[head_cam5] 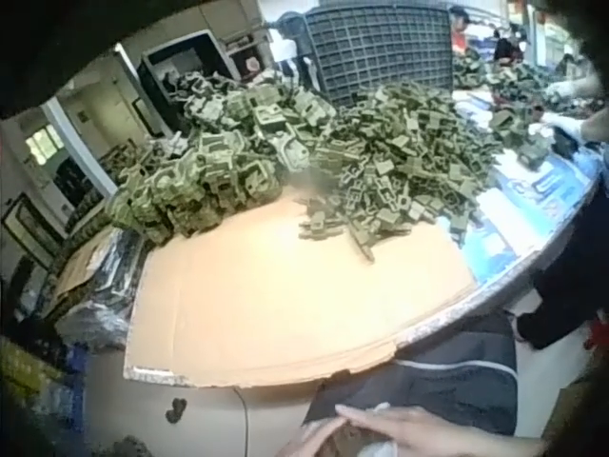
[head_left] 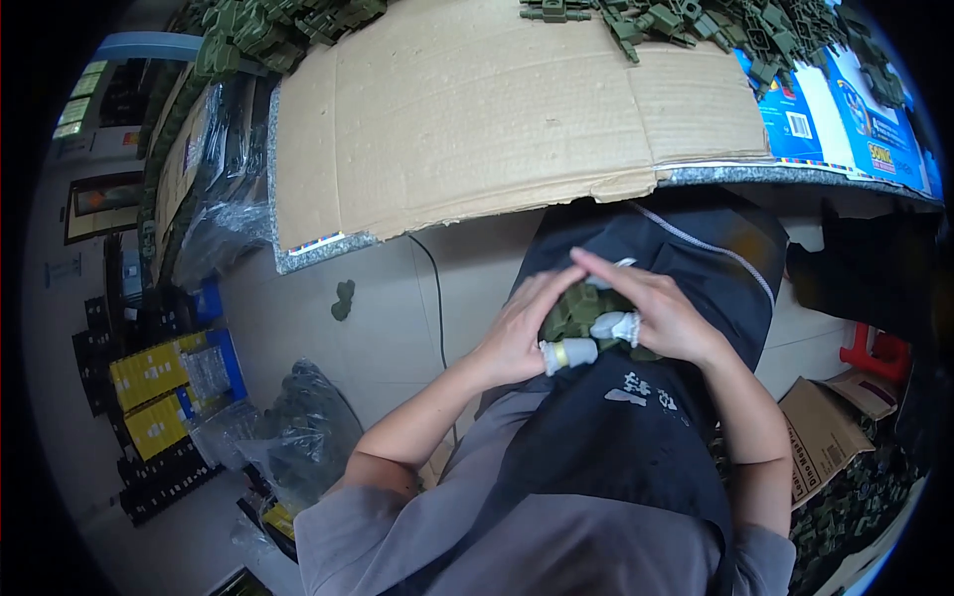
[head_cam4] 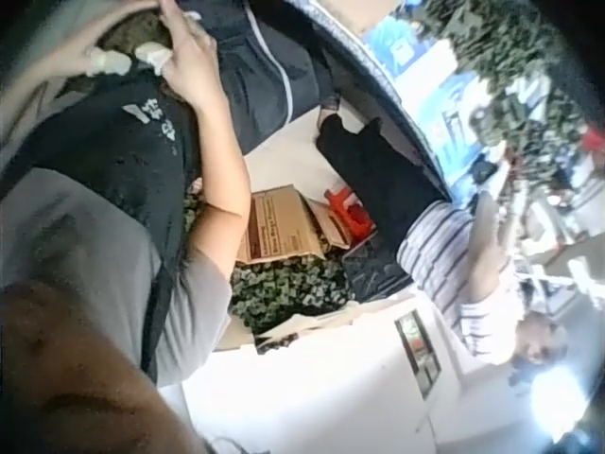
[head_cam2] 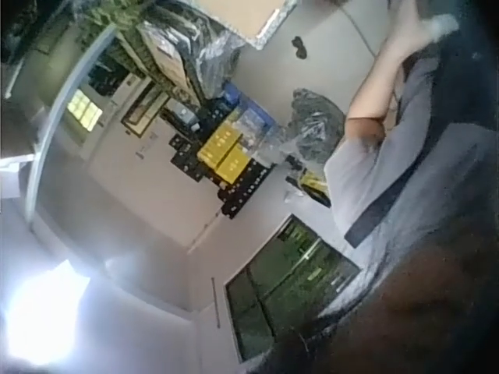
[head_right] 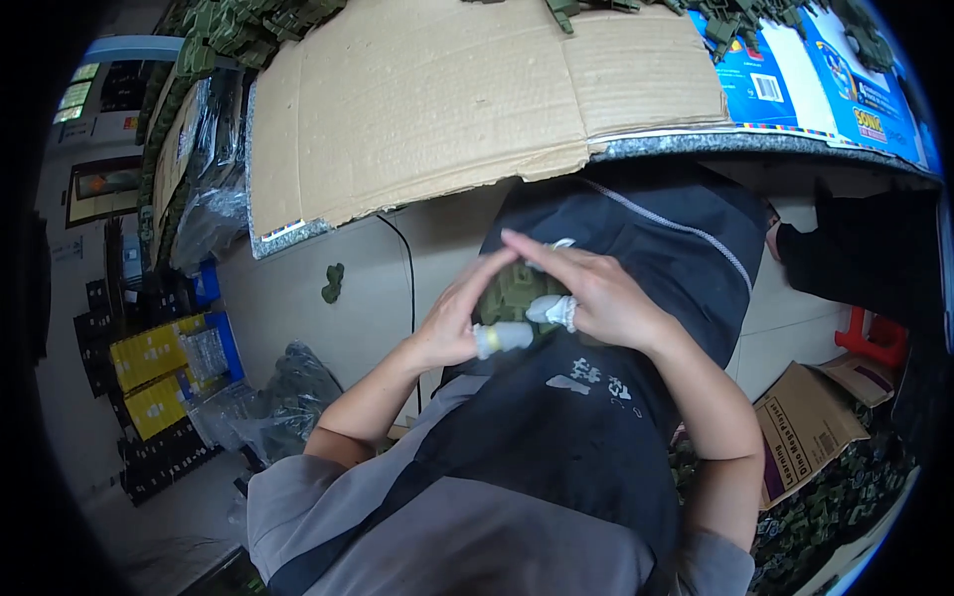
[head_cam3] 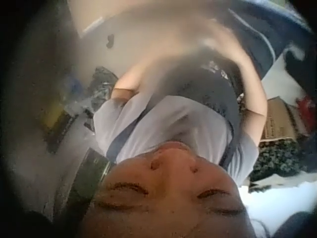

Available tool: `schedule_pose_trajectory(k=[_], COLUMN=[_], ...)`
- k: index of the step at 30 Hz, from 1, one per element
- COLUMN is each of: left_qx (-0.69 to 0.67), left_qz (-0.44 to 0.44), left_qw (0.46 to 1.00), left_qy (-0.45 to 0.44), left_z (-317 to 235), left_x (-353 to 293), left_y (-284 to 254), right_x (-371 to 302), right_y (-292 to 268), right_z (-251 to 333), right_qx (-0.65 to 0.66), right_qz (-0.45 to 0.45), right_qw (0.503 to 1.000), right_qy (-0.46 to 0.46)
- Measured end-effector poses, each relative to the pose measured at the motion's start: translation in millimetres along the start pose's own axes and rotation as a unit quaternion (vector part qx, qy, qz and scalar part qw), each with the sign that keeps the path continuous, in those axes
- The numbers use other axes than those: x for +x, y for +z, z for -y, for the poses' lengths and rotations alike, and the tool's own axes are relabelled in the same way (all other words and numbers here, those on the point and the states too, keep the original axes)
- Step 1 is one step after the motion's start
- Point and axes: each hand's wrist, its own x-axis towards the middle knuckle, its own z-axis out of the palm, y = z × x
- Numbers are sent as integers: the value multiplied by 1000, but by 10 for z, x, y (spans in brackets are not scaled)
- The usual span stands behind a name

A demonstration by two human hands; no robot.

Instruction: The person assembles or inspects green plastic toy tank parts by hand at a factory workstation.

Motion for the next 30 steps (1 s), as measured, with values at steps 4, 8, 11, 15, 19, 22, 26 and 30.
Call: schedule_pose_trajectory(k=[4, 8, 11, 15, 19, 22, 26, 30], left_qx=[-228, -286, -80, 3, -130, -81, 28, 49], left_qz=[-79, -74, 45, 112, -12, -61, -35, -73], left_qw=[965, 953, 984, 982, 979, 979, 969, 947], left_qy=[105, 65, 153, 149, 157, 176, 244, 309], left_z=[102, -62, -165, -226, -225, -302, -369, -568], left_x=[110, 281, 327, 252, 269, 332, 526, 831], left_y=[18, 313, 90, 74, -166, -243, -354, -495], right_x=[-105, -212, -319, -441, -668, -742, -850, -707], right_y=[-208, -195, -483, -466, -630, -636, -859, -1131], right_z=[198, 323, 547, 530, 488, 537, 562, 603], right_qx=[256, 104, -98, -17, -19, 211, 10, -46], right_qz=[-179, -220, -144, -35, -189, -223, -236, -305], right_qw=[950, 970, 981, 999, 981, 951, 971, 947], right_qy=[22, 5, -80, -29, -47, -42, -44, -95])
